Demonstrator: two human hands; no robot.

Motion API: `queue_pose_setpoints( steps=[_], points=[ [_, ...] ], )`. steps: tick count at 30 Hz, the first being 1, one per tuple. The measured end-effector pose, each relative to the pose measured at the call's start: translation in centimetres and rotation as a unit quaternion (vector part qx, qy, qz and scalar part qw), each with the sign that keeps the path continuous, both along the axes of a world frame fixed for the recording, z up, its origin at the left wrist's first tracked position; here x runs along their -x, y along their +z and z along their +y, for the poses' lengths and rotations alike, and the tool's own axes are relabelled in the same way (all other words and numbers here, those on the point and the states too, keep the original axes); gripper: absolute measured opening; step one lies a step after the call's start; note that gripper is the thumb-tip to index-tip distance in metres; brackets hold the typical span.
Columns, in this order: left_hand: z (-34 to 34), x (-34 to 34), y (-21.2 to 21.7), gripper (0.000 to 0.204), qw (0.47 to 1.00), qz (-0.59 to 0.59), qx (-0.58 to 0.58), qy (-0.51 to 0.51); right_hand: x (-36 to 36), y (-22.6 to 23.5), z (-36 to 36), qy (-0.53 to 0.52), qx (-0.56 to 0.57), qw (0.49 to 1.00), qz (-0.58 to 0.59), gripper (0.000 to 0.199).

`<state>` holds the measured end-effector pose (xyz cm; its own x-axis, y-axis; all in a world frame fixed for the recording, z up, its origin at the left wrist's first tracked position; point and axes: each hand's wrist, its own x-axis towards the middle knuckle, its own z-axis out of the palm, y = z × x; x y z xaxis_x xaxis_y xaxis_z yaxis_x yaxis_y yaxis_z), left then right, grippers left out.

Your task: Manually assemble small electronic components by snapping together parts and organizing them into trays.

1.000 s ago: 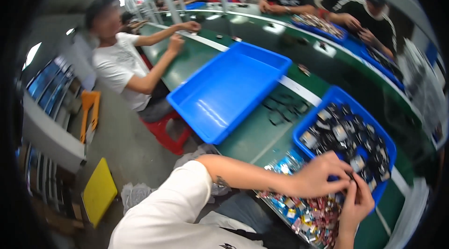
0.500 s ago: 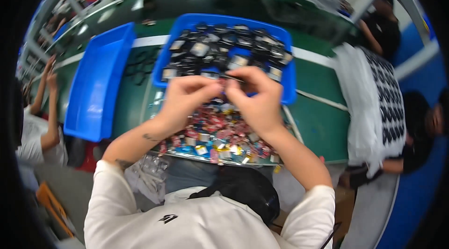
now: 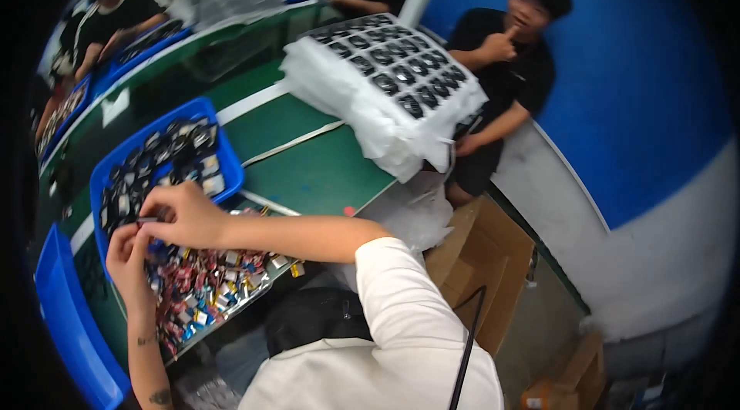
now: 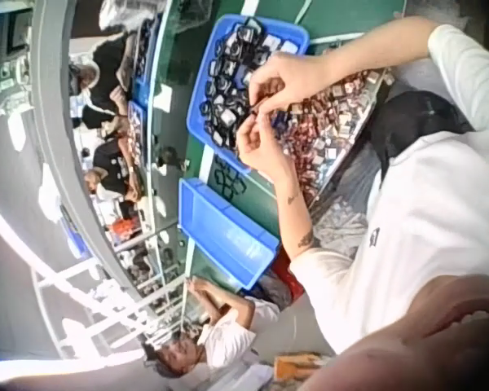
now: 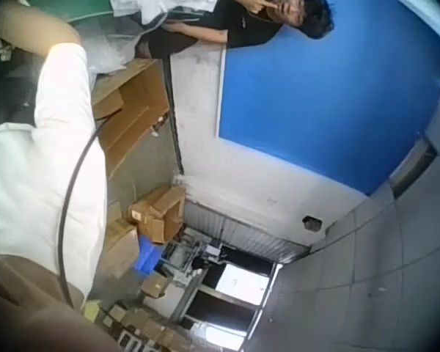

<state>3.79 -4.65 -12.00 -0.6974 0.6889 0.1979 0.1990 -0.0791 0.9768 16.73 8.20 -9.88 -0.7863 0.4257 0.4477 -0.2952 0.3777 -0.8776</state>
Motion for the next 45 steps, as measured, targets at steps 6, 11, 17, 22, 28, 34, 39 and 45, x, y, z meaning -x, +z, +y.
queue_pose_setpoints(
  steps=[6, 11, 17, 22, 28, 34, 39, 45],
  points=[
    [1.8, -0.3, 0.2, 0.016, 0.992, -0.067, -0.064, -0.089, -0.5, 1.4, 1.0, 0.001, 0.044, 0.998, 0.035, 0.015],
    [1.4, -0.4, 1.2, 0.017, 0.988, -0.049, -0.088, -0.120, -4.9, 6.3, 5.6, -0.218, 0.018, 0.939, 0.266, 0.037],
    [-0.1, -1.1, 1.4, 0.018, 0.987, -0.016, -0.090, -0.136, -17.2, 12.1, 11.0, -0.438, 0.010, 0.730, 0.524, 0.022],
    [0.6, -1.3, 2.1, 0.018, 0.983, 0.001, -0.103, -0.152, -19.7, 13.0, 12.0, -0.390, 0.063, 0.817, 0.420, 0.028],
    [1.6, -0.2, 0.4, 0.015, 0.980, -0.030, -0.123, -0.155, -6.4, 8.9, 11.3, -0.280, 0.090, 0.943, 0.154, 0.027],
    [1.1, -0.1, 0.9, 0.013, 0.983, 0.033, -0.119, -0.136, 6.9, 5.8, 14.1, -0.147, -0.007, 0.980, -0.135, 0.025],
    [0.4, -0.5, 2.0, 0.016, 0.976, 0.110, -0.140, -0.125, 17.2, 2.1, 20.1, -0.213, -0.145, 0.938, -0.231, 0.026],
    [0.5, -0.3, 1.4, 0.018, 0.980, 0.112, -0.131, -0.101, 25.2, -3.7, 24.4, -0.245, -0.173, 0.859, -0.414, 0.028]
  ],
)
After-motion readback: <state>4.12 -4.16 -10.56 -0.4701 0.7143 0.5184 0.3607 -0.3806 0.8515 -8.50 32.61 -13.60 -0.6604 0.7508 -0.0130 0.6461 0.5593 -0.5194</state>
